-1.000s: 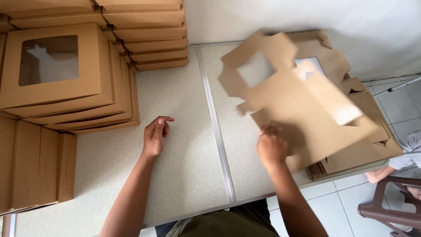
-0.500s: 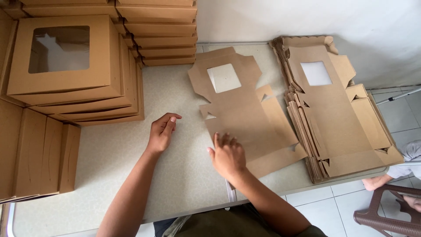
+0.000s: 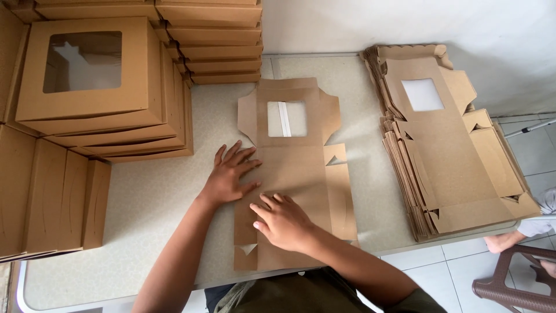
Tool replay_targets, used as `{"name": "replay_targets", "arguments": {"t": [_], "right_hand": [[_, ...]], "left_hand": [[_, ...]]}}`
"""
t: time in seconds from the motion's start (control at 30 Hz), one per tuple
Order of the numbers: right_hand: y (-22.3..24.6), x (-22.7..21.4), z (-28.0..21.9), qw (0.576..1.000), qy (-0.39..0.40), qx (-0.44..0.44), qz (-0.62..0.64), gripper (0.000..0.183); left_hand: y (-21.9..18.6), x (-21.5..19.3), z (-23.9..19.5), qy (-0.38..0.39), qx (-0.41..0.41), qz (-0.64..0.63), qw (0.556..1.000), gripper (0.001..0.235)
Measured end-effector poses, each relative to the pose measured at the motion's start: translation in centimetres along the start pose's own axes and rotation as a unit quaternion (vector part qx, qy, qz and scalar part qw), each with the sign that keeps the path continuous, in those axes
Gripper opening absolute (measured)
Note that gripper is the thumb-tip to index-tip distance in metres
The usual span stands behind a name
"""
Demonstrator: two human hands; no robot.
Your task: The person assembles two flat cardboard boxes with clear windows by folding the sides and tucking the flaps to form the box shape. Each completed box is then placed on a stack of finished boxes on the left side of the table.
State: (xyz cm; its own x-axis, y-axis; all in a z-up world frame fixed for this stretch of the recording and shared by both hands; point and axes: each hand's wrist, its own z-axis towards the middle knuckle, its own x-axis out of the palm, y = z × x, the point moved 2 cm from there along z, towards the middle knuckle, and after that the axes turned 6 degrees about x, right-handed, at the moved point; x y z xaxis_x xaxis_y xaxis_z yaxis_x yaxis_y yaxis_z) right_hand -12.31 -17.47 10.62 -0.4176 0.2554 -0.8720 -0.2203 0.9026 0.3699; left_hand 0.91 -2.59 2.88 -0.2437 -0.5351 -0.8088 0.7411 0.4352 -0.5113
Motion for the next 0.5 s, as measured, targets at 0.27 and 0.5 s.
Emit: {"name": "replay_targets", "arguments": {"t": [0.27,0.5], "right_hand": [[-6.8,-5.3,1.9,0.990,-0.022,0.016,0.141,0.038],[-18.9,-5.0,12.2,0.945,-0.321,0.029,-0.059,0.042]], "left_hand": [[-0.9,-0.4,-0.5,0.077,-0.035,0.073,0.994,0.058],[-2.7,-0.9,-0.1,0.137,-0.052,0.102,0.984,0.056]]}}
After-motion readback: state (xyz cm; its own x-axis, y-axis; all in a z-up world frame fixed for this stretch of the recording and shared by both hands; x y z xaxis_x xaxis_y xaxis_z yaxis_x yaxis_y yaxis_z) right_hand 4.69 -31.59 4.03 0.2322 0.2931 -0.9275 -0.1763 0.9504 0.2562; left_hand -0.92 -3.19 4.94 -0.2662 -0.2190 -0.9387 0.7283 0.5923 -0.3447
